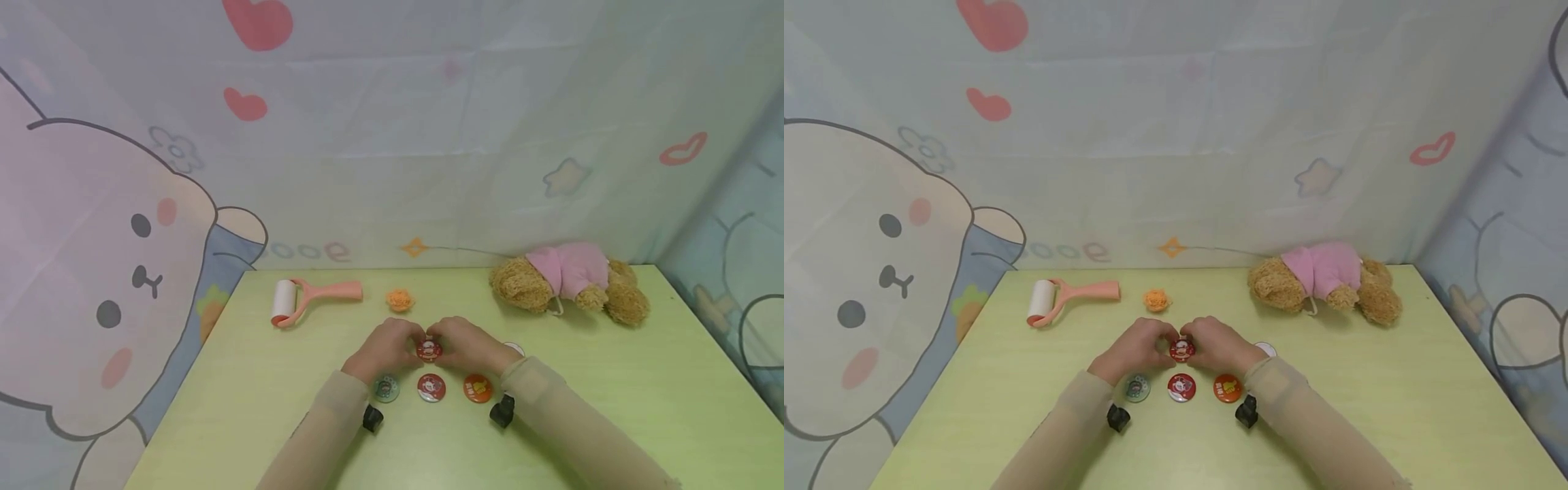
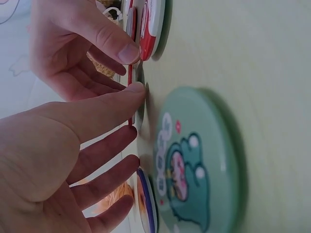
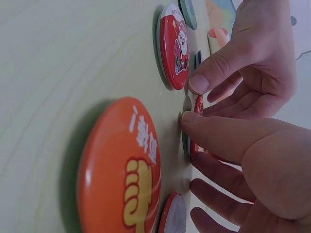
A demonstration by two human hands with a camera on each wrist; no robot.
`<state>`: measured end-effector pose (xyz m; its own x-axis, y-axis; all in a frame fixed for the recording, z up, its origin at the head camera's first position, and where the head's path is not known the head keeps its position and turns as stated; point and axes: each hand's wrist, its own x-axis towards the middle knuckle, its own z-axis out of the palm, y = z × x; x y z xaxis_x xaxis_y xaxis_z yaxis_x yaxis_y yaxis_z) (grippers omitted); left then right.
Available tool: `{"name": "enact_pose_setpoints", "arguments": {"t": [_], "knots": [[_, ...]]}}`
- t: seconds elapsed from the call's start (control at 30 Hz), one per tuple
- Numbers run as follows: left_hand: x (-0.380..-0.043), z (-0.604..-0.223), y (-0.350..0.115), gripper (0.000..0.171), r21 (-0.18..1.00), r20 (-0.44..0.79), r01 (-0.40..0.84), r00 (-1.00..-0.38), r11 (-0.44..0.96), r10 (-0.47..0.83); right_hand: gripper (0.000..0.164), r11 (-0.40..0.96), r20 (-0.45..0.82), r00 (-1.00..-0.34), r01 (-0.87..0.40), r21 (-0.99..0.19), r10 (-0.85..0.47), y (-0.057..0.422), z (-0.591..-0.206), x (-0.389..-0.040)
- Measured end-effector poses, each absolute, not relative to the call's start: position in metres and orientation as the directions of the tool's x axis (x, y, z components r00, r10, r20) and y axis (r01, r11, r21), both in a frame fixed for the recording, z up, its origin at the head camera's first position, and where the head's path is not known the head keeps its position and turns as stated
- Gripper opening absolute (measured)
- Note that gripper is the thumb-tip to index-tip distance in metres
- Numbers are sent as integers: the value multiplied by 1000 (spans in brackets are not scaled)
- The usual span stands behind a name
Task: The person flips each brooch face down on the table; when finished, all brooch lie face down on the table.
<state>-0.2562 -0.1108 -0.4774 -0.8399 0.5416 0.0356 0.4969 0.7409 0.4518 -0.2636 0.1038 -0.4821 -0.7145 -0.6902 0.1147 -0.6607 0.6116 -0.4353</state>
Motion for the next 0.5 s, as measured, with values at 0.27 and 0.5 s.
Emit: {"name": "enact_pose_setpoints", "arguments": {"t": [0.27,0.5], "knots": [[-255,-477,-112,34,473,50,492,-843,731,535,43,608,96,-719,-644,-465,-688,105,-482,-263],[-253,-474,-113,32,502,50,470,-854,727,518,41,582,100,-718,-630,-515,-689,105,-481,-264]]}}
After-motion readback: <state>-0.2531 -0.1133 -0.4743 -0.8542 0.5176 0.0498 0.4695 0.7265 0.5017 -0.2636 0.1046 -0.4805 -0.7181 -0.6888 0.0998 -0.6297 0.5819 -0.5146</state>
